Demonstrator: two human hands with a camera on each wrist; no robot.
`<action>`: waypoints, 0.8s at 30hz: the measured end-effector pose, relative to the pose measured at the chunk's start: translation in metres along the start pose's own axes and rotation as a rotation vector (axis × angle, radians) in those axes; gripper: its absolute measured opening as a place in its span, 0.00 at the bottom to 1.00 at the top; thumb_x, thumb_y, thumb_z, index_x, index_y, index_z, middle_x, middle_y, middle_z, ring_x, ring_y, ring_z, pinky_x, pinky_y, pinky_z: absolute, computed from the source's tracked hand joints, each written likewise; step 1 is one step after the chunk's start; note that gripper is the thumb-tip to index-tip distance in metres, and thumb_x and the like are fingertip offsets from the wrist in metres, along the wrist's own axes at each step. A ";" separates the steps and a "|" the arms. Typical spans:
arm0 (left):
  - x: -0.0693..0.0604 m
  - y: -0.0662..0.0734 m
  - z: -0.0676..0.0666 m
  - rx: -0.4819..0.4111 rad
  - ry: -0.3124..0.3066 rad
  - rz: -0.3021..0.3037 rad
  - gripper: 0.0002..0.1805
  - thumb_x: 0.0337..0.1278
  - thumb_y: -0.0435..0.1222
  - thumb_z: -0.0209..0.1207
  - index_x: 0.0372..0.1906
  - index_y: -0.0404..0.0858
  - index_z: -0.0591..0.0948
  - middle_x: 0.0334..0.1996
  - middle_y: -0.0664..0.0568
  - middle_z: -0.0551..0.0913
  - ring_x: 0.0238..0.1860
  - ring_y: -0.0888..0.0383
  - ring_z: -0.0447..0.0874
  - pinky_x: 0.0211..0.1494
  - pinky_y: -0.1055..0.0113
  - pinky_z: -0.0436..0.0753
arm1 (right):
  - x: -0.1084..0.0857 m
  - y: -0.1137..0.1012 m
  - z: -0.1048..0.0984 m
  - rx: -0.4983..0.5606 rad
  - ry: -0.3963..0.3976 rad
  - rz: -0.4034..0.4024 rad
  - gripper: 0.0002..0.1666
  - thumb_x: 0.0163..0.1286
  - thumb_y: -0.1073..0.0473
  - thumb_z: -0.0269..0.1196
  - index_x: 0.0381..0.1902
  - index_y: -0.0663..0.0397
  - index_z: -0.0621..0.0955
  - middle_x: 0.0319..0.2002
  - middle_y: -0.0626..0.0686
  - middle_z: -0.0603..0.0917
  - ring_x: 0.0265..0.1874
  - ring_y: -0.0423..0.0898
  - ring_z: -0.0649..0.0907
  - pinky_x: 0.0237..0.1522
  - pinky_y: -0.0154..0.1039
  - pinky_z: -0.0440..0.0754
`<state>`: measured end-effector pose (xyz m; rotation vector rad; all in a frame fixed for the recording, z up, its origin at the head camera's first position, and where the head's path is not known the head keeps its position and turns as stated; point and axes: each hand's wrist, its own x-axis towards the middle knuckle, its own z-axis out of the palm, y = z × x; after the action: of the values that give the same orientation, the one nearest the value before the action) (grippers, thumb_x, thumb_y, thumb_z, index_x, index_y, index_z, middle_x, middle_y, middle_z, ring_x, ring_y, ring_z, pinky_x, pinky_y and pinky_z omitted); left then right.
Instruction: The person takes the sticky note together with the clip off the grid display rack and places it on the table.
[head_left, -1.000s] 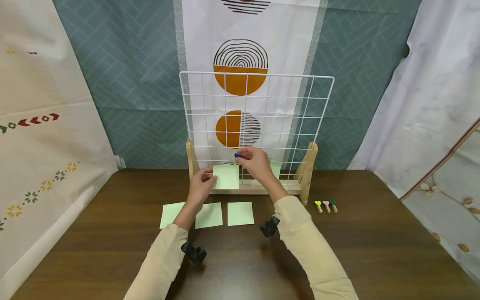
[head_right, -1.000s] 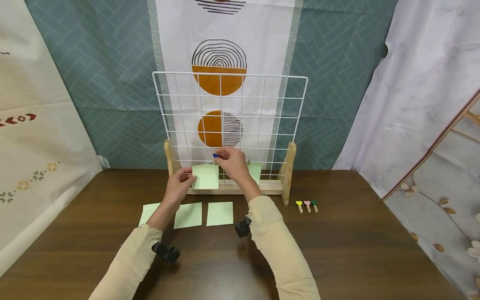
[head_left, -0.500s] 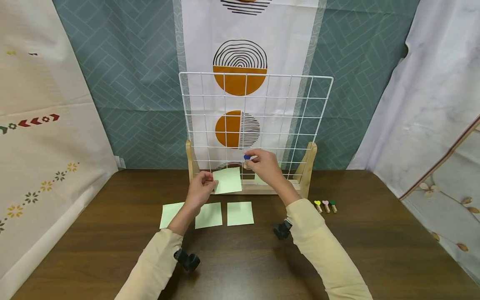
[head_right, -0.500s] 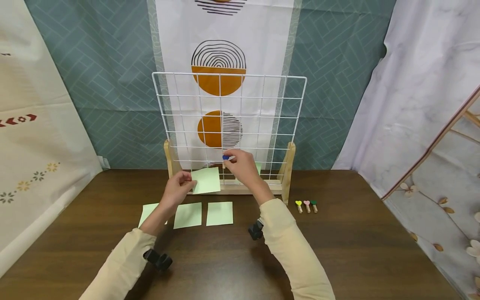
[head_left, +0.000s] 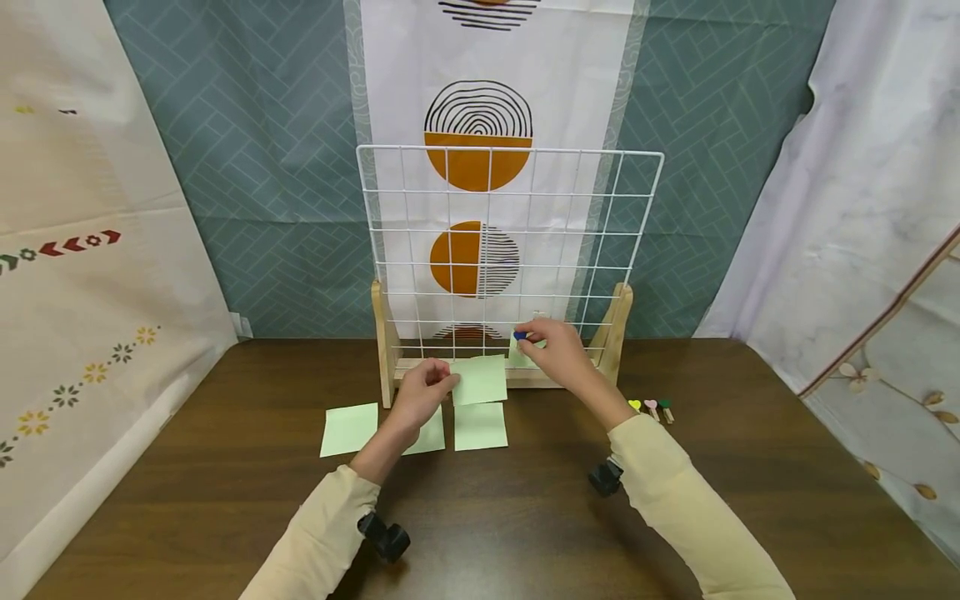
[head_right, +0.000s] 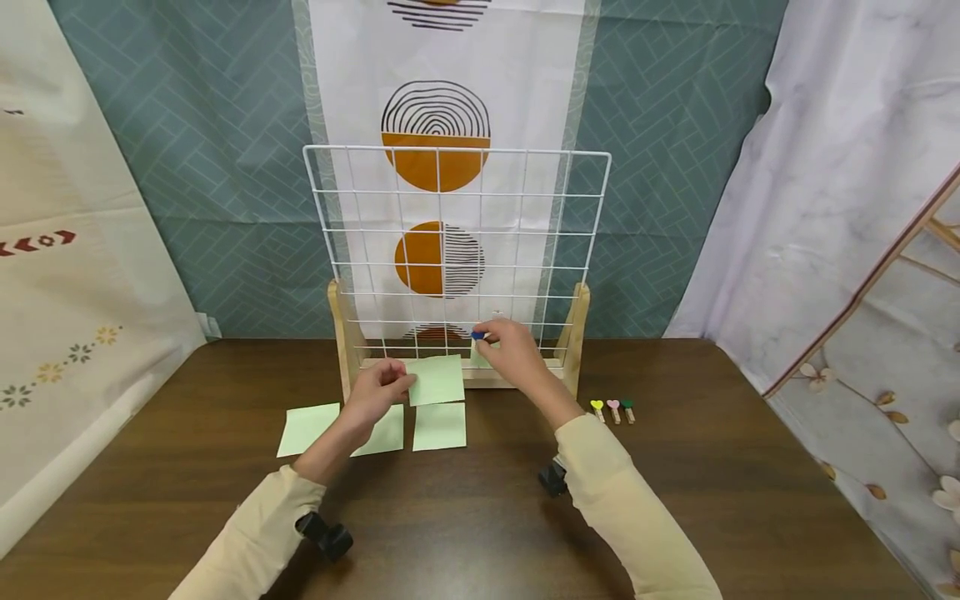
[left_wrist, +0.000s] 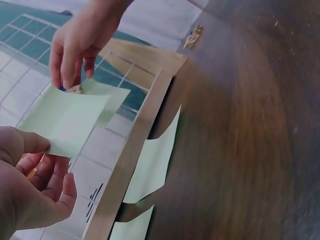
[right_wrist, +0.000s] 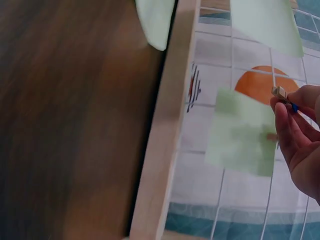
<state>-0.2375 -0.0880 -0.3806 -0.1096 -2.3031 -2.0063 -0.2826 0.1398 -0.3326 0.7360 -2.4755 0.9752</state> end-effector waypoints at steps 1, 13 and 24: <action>-0.001 0.000 0.002 0.000 -0.005 0.002 0.04 0.62 0.28 0.58 0.37 0.28 0.76 0.27 0.52 0.73 0.31 0.55 0.73 0.40 0.58 0.77 | -0.003 0.002 -0.001 -0.009 0.008 -0.004 0.12 0.63 0.66 0.65 0.44 0.65 0.85 0.43 0.60 0.85 0.37 0.54 0.86 0.39 0.49 0.82; -0.007 -0.004 0.018 0.031 0.001 -0.037 0.04 0.59 0.29 0.61 0.36 0.30 0.80 0.27 0.53 0.75 0.30 0.60 0.71 0.34 0.66 0.73 | -0.028 0.027 -0.024 0.026 -0.060 0.093 0.13 0.65 0.66 0.64 0.46 0.66 0.84 0.42 0.59 0.85 0.37 0.53 0.84 0.34 0.44 0.82; -0.012 -0.008 0.036 0.032 -0.061 -0.097 0.08 0.58 0.30 0.63 0.39 0.29 0.84 0.30 0.51 0.83 0.31 0.58 0.82 0.38 0.60 0.78 | -0.046 0.050 -0.049 -0.043 -0.088 0.134 0.12 0.64 0.67 0.65 0.45 0.65 0.85 0.39 0.59 0.86 0.39 0.56 0.85 0.36 0.48 0.82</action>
<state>-0.2275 -0.0539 -0.3949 -0.0582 -2.4215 -2.0373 -0.2679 0.2212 -0.3482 0.6188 -2.6425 0.9513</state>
